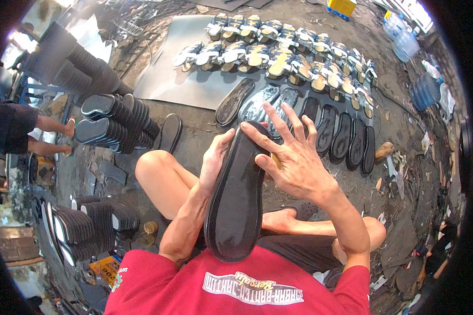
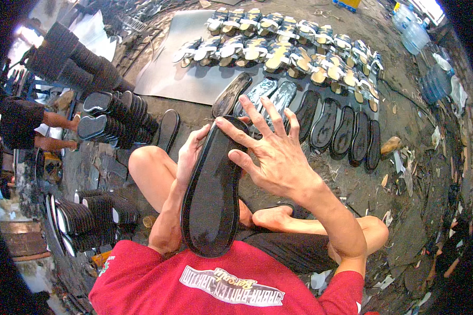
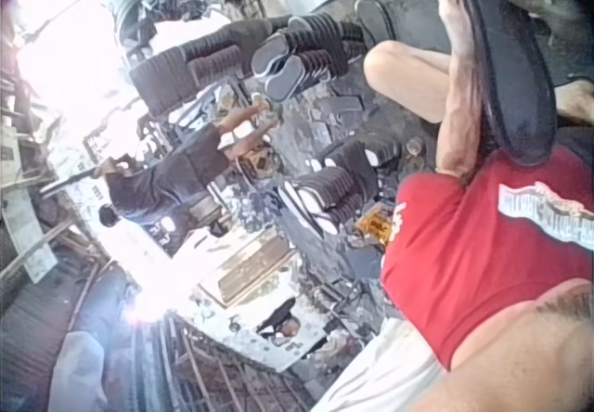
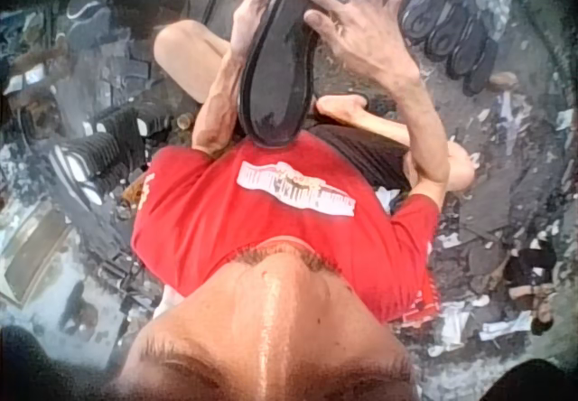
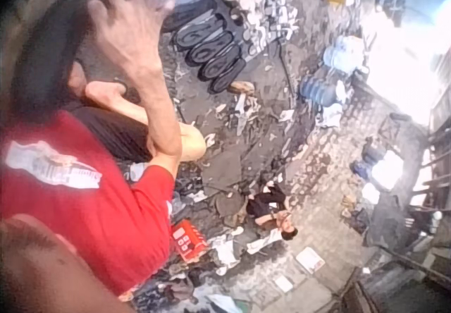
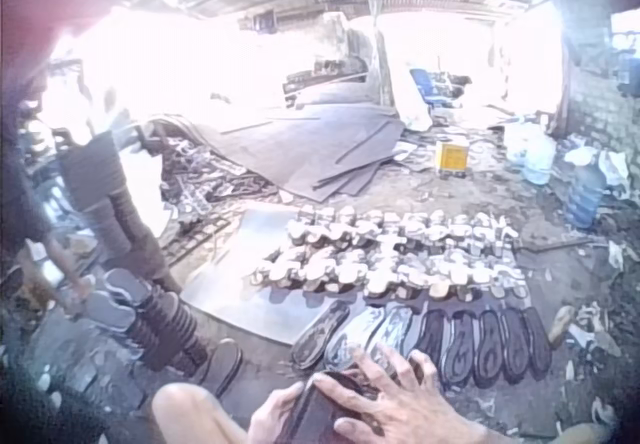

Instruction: The person sits on the ground and repeatedly applies a yellowish liquid from a small container onto the soles of black sandals using a sponge. They handle multiple sandals one at a time, rubbing the liquid into the sole surface and placing each treated sandal on the ground.

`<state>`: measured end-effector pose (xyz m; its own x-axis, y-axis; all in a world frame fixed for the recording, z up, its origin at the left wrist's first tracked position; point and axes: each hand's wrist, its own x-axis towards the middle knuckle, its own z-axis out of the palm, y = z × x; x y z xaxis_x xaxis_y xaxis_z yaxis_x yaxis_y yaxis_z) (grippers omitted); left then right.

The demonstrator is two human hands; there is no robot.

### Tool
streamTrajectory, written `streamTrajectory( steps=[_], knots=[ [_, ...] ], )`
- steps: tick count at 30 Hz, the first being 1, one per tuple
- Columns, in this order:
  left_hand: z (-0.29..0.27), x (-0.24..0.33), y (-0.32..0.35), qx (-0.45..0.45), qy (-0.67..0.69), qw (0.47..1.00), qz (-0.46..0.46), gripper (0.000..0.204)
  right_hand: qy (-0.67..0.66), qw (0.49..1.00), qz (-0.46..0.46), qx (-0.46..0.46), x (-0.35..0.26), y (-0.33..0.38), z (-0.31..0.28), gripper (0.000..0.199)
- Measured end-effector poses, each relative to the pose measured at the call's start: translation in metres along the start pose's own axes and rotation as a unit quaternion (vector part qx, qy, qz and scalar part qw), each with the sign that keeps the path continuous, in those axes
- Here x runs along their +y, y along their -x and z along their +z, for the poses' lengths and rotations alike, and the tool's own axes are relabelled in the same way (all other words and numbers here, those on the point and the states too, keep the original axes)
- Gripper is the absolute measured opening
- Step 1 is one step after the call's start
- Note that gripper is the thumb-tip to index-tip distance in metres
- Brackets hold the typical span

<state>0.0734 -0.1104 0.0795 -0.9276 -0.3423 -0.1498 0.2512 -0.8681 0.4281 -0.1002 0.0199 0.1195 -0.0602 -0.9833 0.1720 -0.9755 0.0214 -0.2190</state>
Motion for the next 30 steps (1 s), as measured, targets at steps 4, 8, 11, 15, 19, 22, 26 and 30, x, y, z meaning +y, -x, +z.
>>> streamTrajectory(
  steps=[4, 8, 11, 15, 19, 22, 26, 30],
  knots=[
    [0.000, 0.003, 0.001, -0.016, 0.064, 0.997, -0.039, 0.065, 0.009, 1.000, -0.024, -0.012, 0.004, -0.001, -0.004, 0.064],
    [-0.006, 0.008, 0.000, 0.044, 0.036, 0.997, -0.046, 0.059, 0.035, 0.998, -0.046, -0.013, 0.001, -0.001, -0.009, 0.064],
    [-0.022, 0.008, -0.002, -0.038, 0.048, 0.998, -0.020, 0.057, 0.046, 0.997, -0.057, -0.014, -0.004, 0.001, -0.008, 0.064],
    [-0.007, 0.006, -0.003, 0.016, 0.067, 0.998, -0.007, 0.057, 0.051, 0.996, -0.072, -0.013, -0.011, 0.003, -0.005, 0.064],
    [-0.019, 0.009, -0.004, -0.027, 0.012, 0.999, 0.023, 0.060, 0.050, 0.994, -0.093, -0.016, -0.025, 0.007, -0.006, 0.064],
    [-0.007, 0.011, -0.005, -0.023, 0.050, 0.998, -0.005, 0.061, 0.018, 0.992, -0.114, -0.042, -0.037, 0.014, -0.012, 0.063],
    [-0.029, 0.020, -0.019, 0.043, -0.041, 0.995, 0.076, 0.064, -0.098, 0.990, -0.088, 0.050, -0.023, 0.017, -0.004, 0.058],
    [-0.062, 0.019, -0.013, 0.109, 0.108, 0.981, 0.121, 0.078, -0.271, 0.934, 0.171, 0.157, 0.039, 0.017, 0.055, 0.051]
  ],
)
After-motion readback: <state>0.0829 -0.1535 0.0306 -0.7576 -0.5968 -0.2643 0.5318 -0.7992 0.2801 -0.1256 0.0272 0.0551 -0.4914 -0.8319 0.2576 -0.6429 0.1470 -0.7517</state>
